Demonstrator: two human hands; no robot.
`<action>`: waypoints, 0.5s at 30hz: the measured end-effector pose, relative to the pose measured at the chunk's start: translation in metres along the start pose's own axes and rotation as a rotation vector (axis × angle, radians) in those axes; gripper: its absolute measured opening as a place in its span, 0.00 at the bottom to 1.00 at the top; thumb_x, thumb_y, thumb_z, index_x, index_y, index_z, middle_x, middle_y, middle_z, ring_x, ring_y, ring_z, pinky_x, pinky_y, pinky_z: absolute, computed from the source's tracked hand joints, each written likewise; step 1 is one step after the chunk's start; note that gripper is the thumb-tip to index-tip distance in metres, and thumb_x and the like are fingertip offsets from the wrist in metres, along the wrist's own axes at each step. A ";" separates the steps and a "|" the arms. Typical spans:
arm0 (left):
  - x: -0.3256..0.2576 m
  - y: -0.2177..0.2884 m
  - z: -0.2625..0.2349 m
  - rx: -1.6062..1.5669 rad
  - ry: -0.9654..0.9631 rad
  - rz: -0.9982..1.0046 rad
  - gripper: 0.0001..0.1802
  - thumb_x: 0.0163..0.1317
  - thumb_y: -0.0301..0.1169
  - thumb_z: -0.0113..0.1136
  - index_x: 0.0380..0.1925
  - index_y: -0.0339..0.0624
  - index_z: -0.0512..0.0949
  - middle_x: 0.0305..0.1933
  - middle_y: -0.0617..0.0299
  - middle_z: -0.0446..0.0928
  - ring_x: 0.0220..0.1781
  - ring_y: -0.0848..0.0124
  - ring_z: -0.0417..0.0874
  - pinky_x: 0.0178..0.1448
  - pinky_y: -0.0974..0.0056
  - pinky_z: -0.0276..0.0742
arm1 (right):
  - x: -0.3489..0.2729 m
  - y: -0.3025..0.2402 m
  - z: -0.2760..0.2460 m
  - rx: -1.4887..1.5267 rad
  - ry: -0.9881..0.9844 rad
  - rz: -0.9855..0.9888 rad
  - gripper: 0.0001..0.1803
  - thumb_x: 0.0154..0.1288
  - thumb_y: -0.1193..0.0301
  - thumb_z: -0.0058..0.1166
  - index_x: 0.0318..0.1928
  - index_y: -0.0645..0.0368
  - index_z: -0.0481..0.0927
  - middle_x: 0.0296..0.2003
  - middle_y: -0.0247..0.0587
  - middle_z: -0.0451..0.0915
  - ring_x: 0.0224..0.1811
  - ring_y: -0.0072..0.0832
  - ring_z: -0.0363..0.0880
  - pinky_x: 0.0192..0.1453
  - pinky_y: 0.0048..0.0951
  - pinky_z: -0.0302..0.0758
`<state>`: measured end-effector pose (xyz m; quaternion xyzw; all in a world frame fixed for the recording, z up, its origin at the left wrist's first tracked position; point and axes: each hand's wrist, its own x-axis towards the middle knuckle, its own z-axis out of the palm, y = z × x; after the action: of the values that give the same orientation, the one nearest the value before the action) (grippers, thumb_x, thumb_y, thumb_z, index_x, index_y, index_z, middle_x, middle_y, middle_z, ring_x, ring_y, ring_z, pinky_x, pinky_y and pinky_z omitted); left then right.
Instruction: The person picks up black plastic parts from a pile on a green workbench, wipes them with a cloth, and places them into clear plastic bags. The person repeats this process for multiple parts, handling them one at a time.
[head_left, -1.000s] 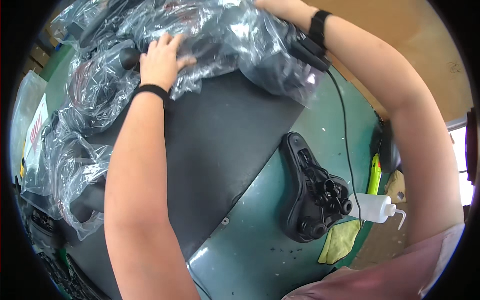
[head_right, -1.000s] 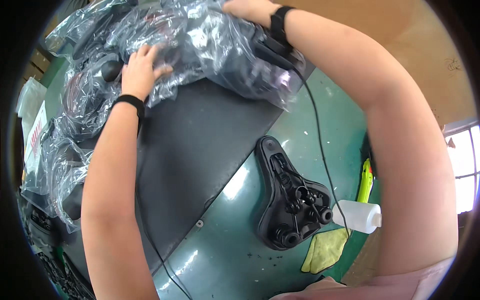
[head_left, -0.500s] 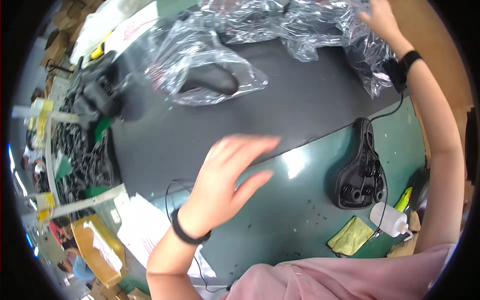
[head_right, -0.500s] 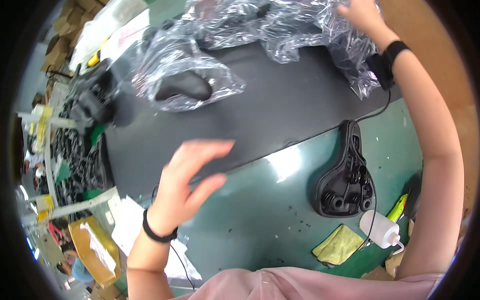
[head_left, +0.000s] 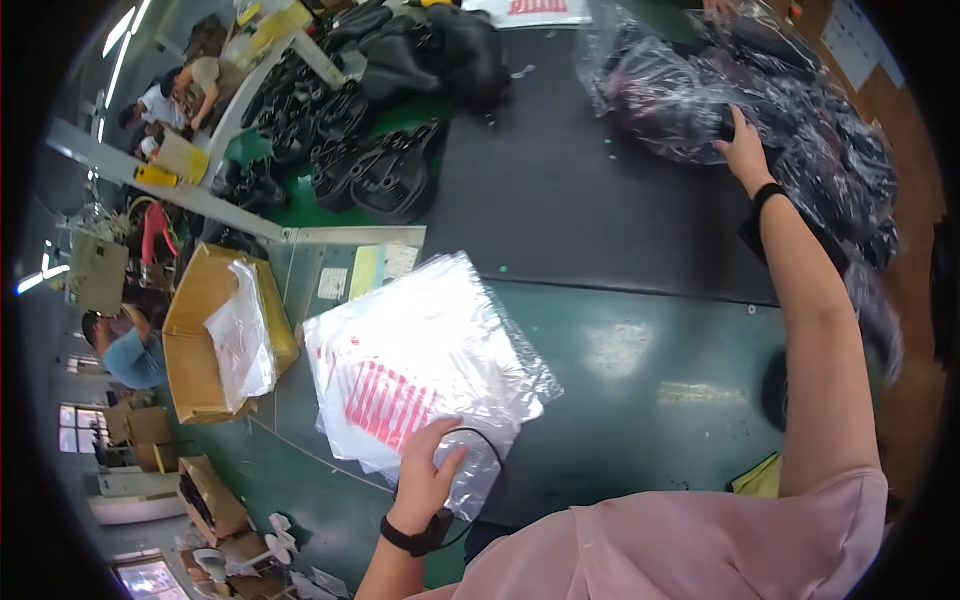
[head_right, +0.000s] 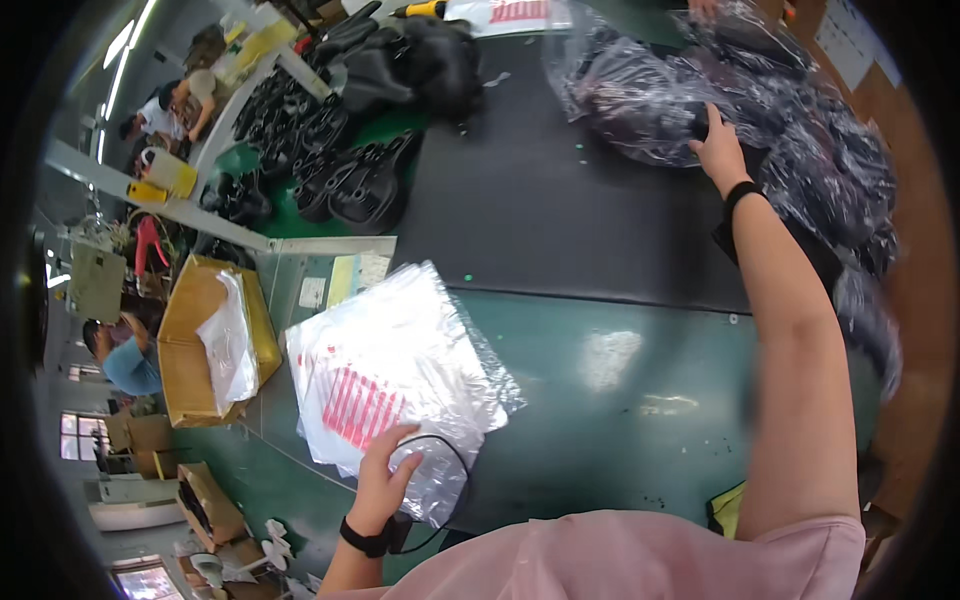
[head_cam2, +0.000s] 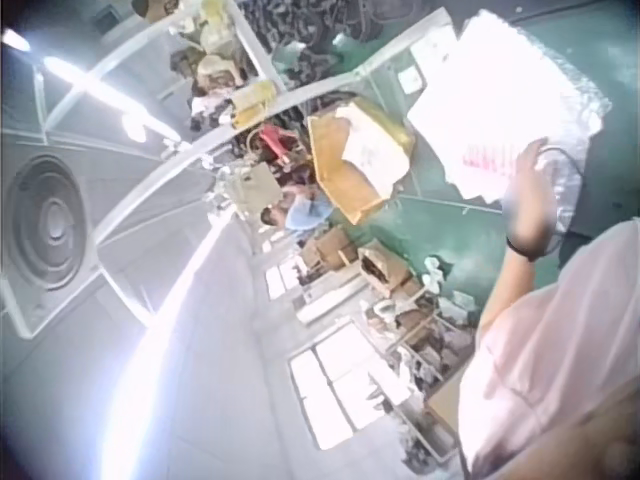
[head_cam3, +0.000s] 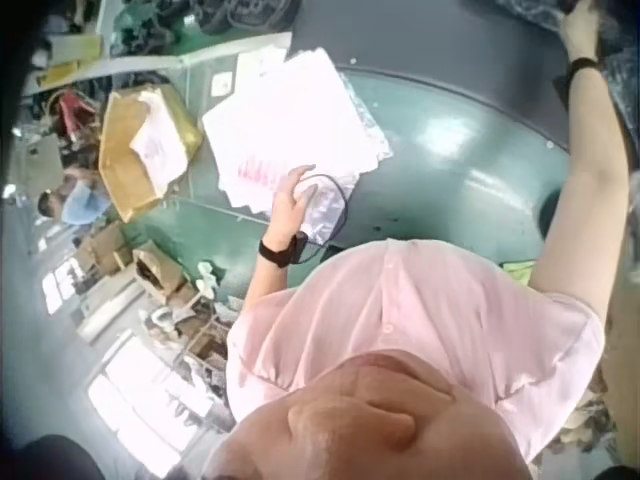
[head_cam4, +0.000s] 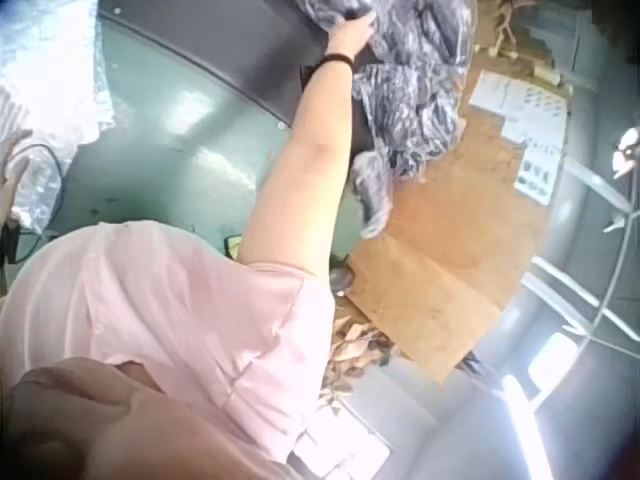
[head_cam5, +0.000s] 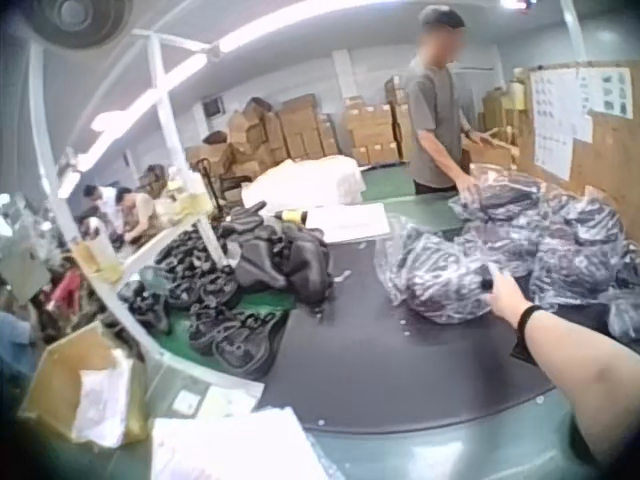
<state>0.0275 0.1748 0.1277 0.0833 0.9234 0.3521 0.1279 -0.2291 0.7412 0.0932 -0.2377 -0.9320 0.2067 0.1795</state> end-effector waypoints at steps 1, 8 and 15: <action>0.003 -0.020 -0.005 0.094 0.058 0.046 0.25 0.55 0.28 0.64 0.55 0.41 0.74 0.57 0.48 0.74 0.58 0.53 0.73 0.62 0.56 0.67 | -0.008 -0.016 0.004 -0.145 0.102 -0.240 0.35 0.54 0.71 0.63 0.63 0.51 0.64 0.46 0.54 0.77 0.53 0.49 0.75 0.56 0.41 0.72; 0.036 -0.123 -0.008 0.412 -0.186 -0.066 0.43 0.53 0.45 0.65 0.69 0.56 0.59 0.74 0.49 0.49 0.74 0.41 0.46 0.69 0.31 0.44 | -0.106 -0.254 -0.120 -0.188 -0.883 -0.474 0.24 0.53 0.75 0.59 0.53 0.58 0.76 0.27 0.32 0.78 0.26 0.17 0.72 0.31 0.23 0.70; 0.052 -0.170 0.015 0.422 -0.119 0.102 0.43 0.55 0.52 0.58 0.71 0.61 0.56 0.77 0.57 0.44 0.77 0.45 0.41 0.71 0.31 0.38 | -0.066 -0.262 -0.106 -0.417 -0.784 -0.457 0.21 0.60 0.66 0.60 0.52 0.61 0.76 0.35 0.41 0.83 0.37 0.27 0.80 0.44 0.30 0.76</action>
<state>-0.0285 0.0713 -0.0060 0.1754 0.9620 0.1516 0.1440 -0.2254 0.5284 0.2915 0.0373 -0.9790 0.0450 -0.1951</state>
